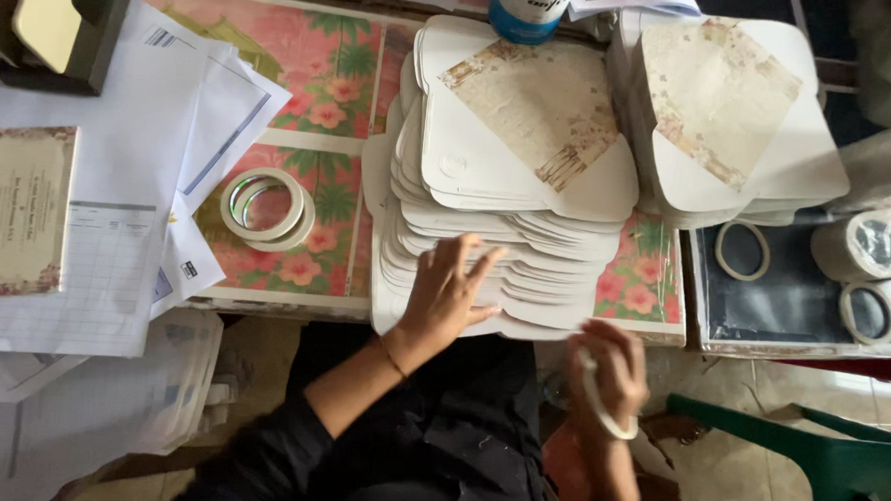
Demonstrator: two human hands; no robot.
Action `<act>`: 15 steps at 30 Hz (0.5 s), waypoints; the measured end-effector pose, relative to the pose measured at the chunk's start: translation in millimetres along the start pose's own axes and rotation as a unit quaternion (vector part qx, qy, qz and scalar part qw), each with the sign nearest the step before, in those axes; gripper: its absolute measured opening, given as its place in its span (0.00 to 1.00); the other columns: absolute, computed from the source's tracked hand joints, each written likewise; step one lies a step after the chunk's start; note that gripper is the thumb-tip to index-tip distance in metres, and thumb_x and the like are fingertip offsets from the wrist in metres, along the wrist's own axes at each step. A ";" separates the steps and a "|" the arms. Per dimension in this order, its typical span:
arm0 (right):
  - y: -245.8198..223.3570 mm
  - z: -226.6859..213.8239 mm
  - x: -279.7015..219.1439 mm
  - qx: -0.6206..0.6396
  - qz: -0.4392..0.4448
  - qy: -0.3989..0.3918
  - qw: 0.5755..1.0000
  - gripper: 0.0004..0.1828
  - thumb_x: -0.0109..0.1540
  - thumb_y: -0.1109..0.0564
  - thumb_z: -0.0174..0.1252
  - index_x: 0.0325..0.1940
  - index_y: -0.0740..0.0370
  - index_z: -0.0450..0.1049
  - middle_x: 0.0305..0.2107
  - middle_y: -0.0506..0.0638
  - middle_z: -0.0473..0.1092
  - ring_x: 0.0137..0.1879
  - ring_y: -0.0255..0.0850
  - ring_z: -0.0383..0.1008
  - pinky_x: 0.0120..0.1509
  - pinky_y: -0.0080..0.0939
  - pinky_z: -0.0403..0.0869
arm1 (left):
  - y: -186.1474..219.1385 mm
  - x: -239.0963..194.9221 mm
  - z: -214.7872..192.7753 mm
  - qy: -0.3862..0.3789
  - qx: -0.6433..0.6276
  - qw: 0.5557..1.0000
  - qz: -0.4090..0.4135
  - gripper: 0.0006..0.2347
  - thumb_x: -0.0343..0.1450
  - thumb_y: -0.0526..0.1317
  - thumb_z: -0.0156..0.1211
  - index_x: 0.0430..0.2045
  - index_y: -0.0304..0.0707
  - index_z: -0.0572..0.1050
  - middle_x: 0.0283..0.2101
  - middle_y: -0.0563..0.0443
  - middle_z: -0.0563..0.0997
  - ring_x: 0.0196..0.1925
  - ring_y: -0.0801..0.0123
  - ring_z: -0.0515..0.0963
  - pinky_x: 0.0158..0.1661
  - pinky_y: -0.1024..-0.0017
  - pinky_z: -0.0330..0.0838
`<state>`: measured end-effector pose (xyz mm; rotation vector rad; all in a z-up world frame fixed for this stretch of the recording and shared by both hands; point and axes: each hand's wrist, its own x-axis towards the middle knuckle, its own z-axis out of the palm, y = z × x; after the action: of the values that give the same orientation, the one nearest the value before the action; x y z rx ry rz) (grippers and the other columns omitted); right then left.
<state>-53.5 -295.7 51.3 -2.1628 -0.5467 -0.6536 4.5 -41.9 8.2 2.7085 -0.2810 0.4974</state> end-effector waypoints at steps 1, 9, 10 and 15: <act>-2.0 -7.8 1.7 -0.062 0.043 0.016 0.997 0.04 0.68 0.65 0.64 0.47 0.63 0.82 0.51 0.58 0.77 0.55 0.48 0.79 0.63 0.45 0.78 | -3.1 4.8 -0.5 -0.022 -0.023 0.998 0.058 0.46 0.57 0.56 0.87 0.70 0.48 0.66 0.64 0.40 0.68 0.61 0.56 0.72 0.57 0.60 0.74; 35.6 -23.2 -11.0 -0.029 0.185 0.093 0.978 0.07 0.71 0.67 0.61 0.53 0.67 0.76 0.51 0.60 0.76 0.57 0.46 0.80 0.60 0.42 0.81 | 27.3 28.4 17.4 0.042 0.117 0.972 0.199 0.25 0.83 0.33 0.51 0.78 0.28 0.56 0.79 0.36 0.64 0.82 0.52 0.65 0.80 0.55 0.58; 43.3 -20.4 -12.3 -0.013 0.251 0.109 0.962 0.11 0.71 0.63 0.62 0.57 0.64 0.72 0.50 0.59 0.78 0.56 0.44 0.82 0.63 0.40 0.78 | 29.3 34.6 23.5 0.031 0.087 0.985 0.149 0.29 0.77 0.26 0.57 0.77 0.28 0.58 0.79 0.35 0.65 0.81 0.51 0.66 0.80 0.55 0.59; 107.7 -7.1 7.4 0.102 0.286 0.122 0.945 0.19 0.71 0.64 0.60 0.61 0.61 0.59 0.51 0.64 0.78 0.52 0.45 0.83 0.60 0.38 0.77 | 16.9 73.2 47.5 0.111 0.077 0.987 0.086 0.21 0.77 0.28 0.53 0.69 0.26 0.71 0.71 0.32 0.75 0.74 0.47 0.75 0.73 0.52 0.69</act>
<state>12.1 -363.8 -1.3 -1.8764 0.1471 -0.5005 81.6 -85.2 -0.1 2.7564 -0.4340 0.8992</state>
